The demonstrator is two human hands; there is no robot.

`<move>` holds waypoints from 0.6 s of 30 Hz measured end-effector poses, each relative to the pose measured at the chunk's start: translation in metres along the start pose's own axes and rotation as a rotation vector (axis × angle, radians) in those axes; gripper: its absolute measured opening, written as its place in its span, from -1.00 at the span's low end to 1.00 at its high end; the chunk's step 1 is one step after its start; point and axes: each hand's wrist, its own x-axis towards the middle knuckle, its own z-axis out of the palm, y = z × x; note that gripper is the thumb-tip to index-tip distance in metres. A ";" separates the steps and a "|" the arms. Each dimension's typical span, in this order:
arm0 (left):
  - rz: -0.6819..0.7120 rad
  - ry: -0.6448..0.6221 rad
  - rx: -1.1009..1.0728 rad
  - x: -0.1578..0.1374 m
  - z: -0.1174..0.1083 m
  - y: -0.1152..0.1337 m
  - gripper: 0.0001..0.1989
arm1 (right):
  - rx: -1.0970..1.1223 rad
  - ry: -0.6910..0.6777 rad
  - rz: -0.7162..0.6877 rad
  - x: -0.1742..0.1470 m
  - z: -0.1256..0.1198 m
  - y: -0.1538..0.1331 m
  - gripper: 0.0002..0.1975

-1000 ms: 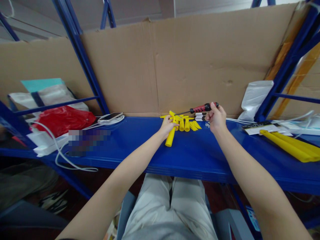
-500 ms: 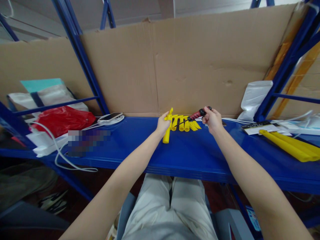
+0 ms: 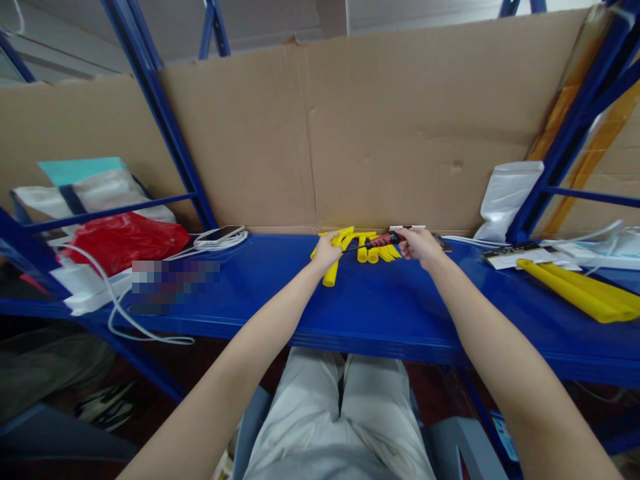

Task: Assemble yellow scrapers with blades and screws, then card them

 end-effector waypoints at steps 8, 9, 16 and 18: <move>-0.014 -0.009 -0.045 -0.007 -0.004 0.008 -0.44 | -0.158 0.021 0.104 -0.004 -0.004 -0.002 -0.72; -0.016 -0.013 -0.058 -0.008 -0.005 0.008 -0.43 | -0.150 0.030 0.106 -0.004 -0.004 -0.002 -0.71; -0.118 -0.044 -0.184 -0.007 -0.004 0.009 -0.43 | 0.008 0.013 0.155 0.001 -0.007 0.001 -0.71; -0.143 -0.014 -0.200 -0.007 -0.004 0.010 -0.43 | 0.018 0.011 0.166 0.003 -0.008 0.002 -0.71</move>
